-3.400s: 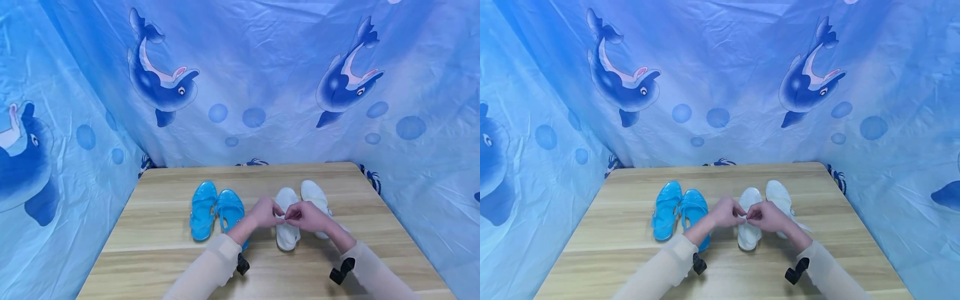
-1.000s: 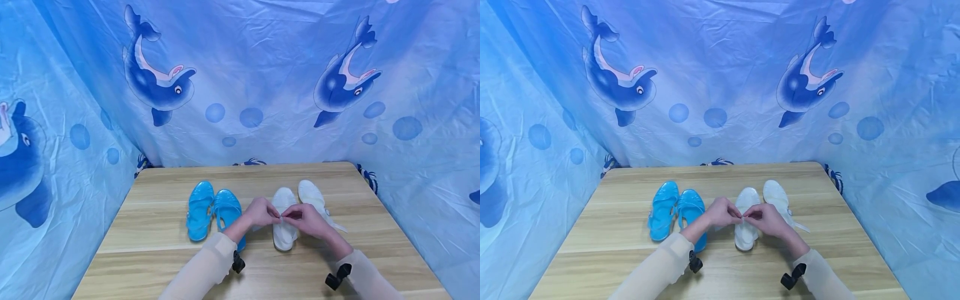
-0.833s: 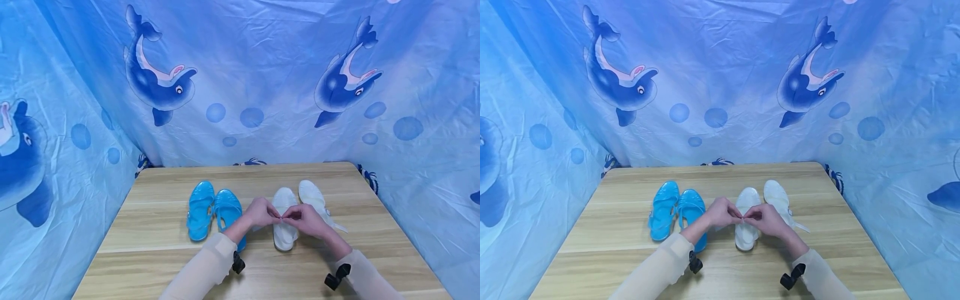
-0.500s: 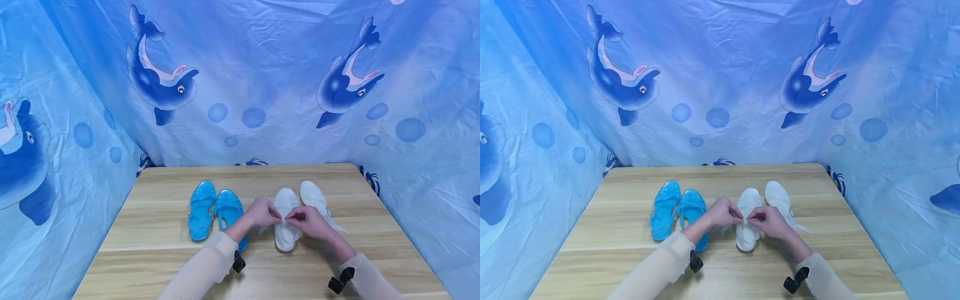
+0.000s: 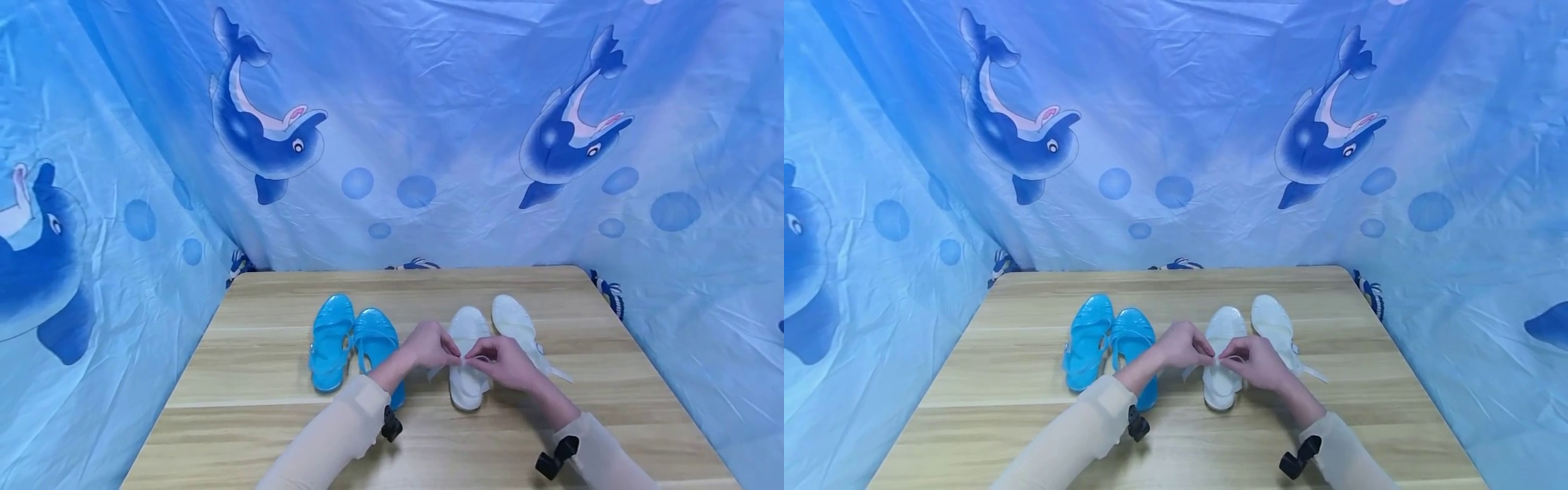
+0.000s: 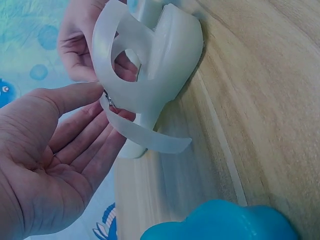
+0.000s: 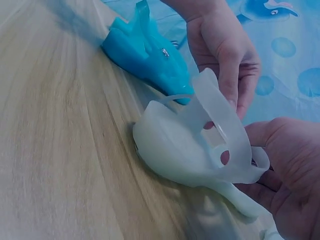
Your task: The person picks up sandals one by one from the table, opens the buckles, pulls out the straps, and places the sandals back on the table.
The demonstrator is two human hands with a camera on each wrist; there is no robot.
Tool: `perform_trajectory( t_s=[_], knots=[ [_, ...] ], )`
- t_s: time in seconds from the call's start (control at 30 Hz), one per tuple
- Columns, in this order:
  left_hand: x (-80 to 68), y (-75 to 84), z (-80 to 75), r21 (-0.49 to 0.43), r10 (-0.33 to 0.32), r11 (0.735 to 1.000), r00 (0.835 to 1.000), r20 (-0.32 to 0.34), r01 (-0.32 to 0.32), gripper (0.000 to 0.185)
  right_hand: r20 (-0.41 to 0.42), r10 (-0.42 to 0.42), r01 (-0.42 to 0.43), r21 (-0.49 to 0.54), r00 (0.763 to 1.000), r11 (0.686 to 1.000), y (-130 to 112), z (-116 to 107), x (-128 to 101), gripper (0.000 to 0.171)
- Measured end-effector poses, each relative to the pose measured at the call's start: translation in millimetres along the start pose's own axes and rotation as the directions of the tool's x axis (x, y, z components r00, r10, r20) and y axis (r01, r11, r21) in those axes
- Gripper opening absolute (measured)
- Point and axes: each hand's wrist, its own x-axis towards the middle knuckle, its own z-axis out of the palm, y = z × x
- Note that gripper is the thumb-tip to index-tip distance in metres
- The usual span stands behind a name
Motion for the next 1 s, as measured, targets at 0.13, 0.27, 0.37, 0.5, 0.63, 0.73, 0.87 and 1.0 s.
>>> perform_trajectory(
  t_s=[0.13, 0.27, 0.37, 0.5, 0.63, 0.73, 0.87, 1.0],
  knots=[
    [0.7, -2.0, -0.1, 0.005, 0.017, 1.000, 1.000, -0.008, -0.017, 0.008, -0.024, -0.013, 0.013, -0.012, 1.000, 1.000, 0.5, 0.9, 0.4, 0.011],
    [2.4, -4.1, 0.6, -0.002, 0.026, 1.000, 0.999, -0.023, -0.026, 0.009, -0.006, -0.030, 0.030, 0.003, 1.000, 1.000, -2.8, 2.0, 5.8, 0.009],
    [3.4, -4.0, 1.4, -0.003, 0.024, 1.000, 0.999, -0.029, -0.024, 0.009, 0.006, -0.031, 0.031, 0.016, 0.999, 0.999, -4.7, 2.6, 8.3, 0.009],
    [3.4, -2.6, 1.4, -0.003, 0.017, 1.000, 1.000, -0.023, -0.017, 0.010, 0.003, -0.030, 0.030, 0.015, 1.000, 0.999, -2.5, 3.2, 7.0, 0.013],
    [3.2, -3.1, 1.9, -0.004, 0.014, 1.000, 1.000, -0.022, -0.014, 0.010, 0.004, -0.020, 0.020, 0.001, 1.000, 1.000, -1.2, 3.7, 4.6, 0.014],
    [3.2, -3.3, 2.0, 0.001, 0.015, 1.000, 1.000, -0.017, -0.015, 0.010, -0.002, -0.012, 0.012, -0.014, 1.000, 1.000, -1.6, 4.4, 2.5, 0.015],
    [3.5, -4.2, 2.2, -0.005, 0.006, 1.000, 1.000, -0.009, -0.006, 0.010, -0.008, -0.031, 0.031, -0.009, 0.999, 0.999, -2.4, 5.3, 2.0, 0.016],
    [4.2, -5.8, 3.5, -0.029, -0.001, 1.000, 1.000, -0.011, 0.001, 0.008, 0.007, -0.061, 0.061, 0.047, 0.998, 0.997, -2.0, 6.6, 4.8, 0.016]
  ],
)
